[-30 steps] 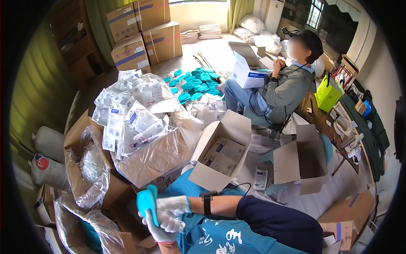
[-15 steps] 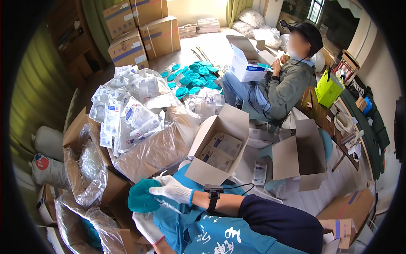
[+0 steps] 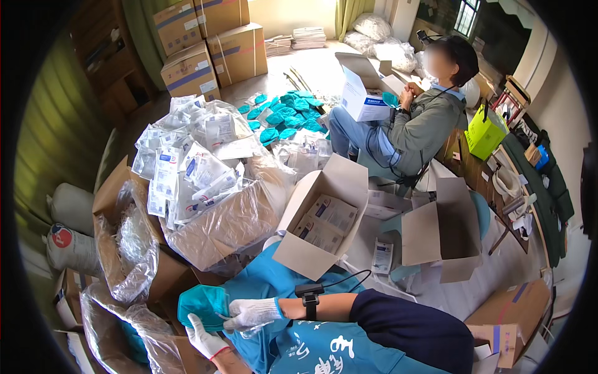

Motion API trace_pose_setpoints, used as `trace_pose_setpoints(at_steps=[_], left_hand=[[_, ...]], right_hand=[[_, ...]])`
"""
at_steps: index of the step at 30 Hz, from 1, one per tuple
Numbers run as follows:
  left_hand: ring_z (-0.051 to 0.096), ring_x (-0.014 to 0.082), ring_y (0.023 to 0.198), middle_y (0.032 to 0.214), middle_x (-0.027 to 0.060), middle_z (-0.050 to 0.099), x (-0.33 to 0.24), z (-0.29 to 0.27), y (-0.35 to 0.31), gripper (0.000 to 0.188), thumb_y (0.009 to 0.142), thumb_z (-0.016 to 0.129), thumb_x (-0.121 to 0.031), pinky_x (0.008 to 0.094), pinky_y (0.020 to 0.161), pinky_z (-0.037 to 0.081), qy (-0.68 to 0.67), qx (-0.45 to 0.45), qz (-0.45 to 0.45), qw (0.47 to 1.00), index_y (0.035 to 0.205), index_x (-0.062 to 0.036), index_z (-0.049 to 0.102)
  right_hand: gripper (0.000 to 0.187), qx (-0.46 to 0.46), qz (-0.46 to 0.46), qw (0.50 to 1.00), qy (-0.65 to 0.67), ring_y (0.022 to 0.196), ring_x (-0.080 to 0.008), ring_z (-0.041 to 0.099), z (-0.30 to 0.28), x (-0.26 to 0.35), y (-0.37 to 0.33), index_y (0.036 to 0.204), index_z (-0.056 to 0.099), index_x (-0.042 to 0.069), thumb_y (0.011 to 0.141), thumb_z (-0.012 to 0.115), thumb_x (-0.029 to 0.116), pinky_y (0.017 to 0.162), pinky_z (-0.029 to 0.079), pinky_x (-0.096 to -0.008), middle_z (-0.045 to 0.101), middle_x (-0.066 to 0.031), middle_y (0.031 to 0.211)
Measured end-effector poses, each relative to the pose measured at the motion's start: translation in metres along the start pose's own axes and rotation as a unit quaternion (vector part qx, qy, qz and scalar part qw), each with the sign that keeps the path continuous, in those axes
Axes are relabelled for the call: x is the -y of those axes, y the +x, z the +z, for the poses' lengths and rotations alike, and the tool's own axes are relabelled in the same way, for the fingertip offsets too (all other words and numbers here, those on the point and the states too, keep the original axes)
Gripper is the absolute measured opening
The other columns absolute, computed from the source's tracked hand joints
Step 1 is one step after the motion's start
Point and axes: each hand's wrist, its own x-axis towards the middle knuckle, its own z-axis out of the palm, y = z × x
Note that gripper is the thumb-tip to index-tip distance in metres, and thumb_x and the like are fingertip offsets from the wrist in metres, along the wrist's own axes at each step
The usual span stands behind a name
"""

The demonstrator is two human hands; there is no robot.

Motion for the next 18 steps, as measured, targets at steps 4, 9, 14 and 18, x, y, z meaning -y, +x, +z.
trace_pose_setpoints(at_steps=[4, 9, 14, 18], left_hand=[[0.065, 0.0222, 0.103, 0.113, 0.0067, 0.068, 0.016, -0.023, 0.033, 0.042, 0.104, 0.051, -0.045, 0.0379, 0.091, 0.052, -0.113, 0.039, -0.202, 0.972, 0.12, -0.0093, 0.065], [0.038, 0.0124, 0.044, 0.056, -0.006, 0.042, 0.096, -0.115, 0.102, 0.04, 0.106, 0.04, -0.042, 0.0306, 0.043, 0.028, -0.354, 0.257, -0.194, 0.878, 0.073, -0.0199, 0.047], [0.034, 0.0135, 0.042, 0.053, -0.0054, 0.036, 0.078, -0.063, 0.071, 0.046, 0.105, 0.042, -0.047, 0.0309, 0.042, 0.025, -0.295, -0.028, -0.192, 0.935, 0.066, -0.0206, 0.043], [0.046, 0.0159, 0.052, 0.061, -0.0034, 0.044, 0.078, -0.044, 0.06, 0.04, 0.103, 0.049, -0.046, 0.0351, 0.048, 0.04, -0.168, -0.17, -0.144, 0.96, 0.076, -0.0174, 0.052]], right_hand=[[0.03, -0.082, -0.11, 0.954, -0.268, 0.068, -0.0309, 0.063, 0.008, -0.011, 0.005, 0.102, 0.067, 0.004, 0.098, 0.062, 0.033, 0.062, 0.048, -0.0404, 0.067, -0.0137, 0.081], [0.027, -0.059, -0.079, 0.921, -0.376, 0.095, -0.0434, 0.065, 0.027, -0.01, -0.005, 0.113, 0.065, 0.005, 0.098, 0.061, 0.028, 0.081, 0.052, -0.0459, 0.069, -0.022, 0.105], [0.026, -0.171, -0.079, 0.982, -0.001, 0.065, -0.0118, 0.05, 0.006, -0.067, 0.025, 0.102, 0.067, 0.007, 0.106, 0.053, 0.029, 0.057, 0.046, -0.0296, 0.057, 0.0021, 0.082], [0.027, -0.169, -0.004, 0.931, 0.322, 0.057, -0.0054, 0.042, 0.018, -0.022, 0.007, 0.102, 0.066, 0.011, 0.106, 0.053, 0.034, 0.046, 0.03, -0.0211, 0.066, 0.0033, 0.085]])
